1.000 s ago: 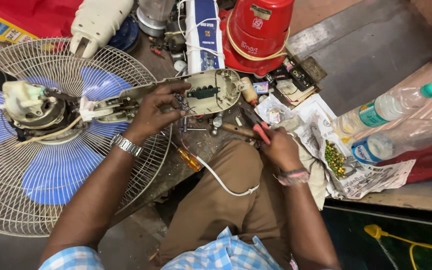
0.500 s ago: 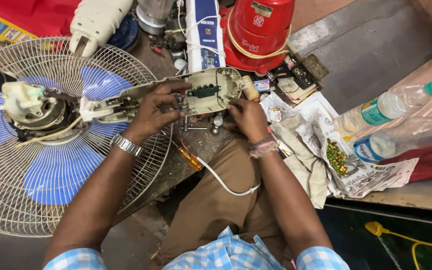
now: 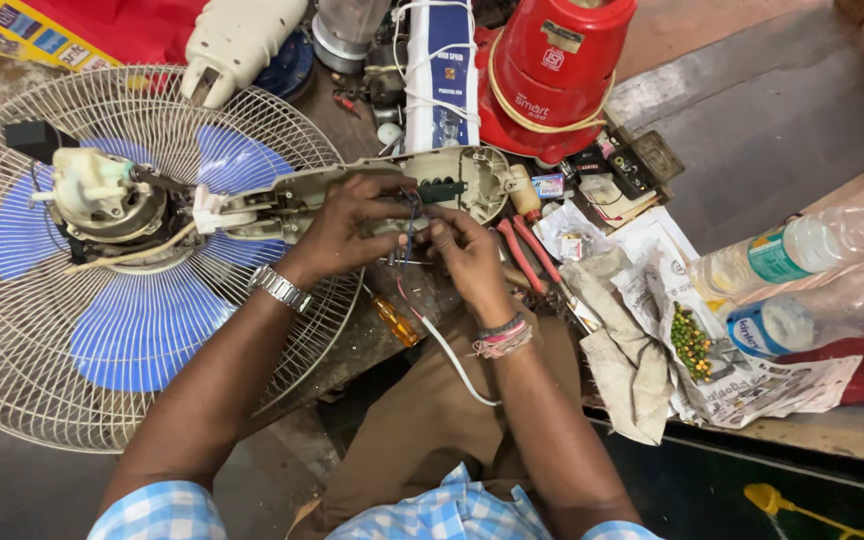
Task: The person repairs a ceiling fan by manipulating its internal wiring and components. They use pliers and a screwdriver to adjust wires and secure parts within the fan's motor housing.
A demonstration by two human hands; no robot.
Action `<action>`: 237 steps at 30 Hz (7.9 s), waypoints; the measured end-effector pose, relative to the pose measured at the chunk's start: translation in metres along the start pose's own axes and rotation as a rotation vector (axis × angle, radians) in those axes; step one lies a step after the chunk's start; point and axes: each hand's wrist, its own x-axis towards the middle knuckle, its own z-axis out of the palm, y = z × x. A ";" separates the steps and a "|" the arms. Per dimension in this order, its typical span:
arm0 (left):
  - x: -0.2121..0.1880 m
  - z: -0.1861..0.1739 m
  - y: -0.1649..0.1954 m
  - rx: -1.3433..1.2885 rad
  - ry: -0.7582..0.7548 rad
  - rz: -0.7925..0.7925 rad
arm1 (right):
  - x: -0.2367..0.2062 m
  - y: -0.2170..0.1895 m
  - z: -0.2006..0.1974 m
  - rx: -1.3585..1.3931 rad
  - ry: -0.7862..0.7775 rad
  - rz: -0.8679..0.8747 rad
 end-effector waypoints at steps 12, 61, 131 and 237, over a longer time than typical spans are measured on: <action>0.004 0.006 0.009 -0.005 0.134 -0.151 | 0.009 -0.001 -0.022 0.019 0.148 0.047; 0.002 -0.077 0.015 -1.070 1.147 -0.408 | -0.036 0.033 -0.018 0.667 -0.116 0.403; 0.043 0.001 0.031 -0.062 0.123 -0.141 | -0.045 0.030 -0.027 0.895 -0.242 0.291; -0.042 0.059 0.061 -0.947 0.242 -0.726 | -0.042 0.027 -0.109 -1.340 0.167 0.083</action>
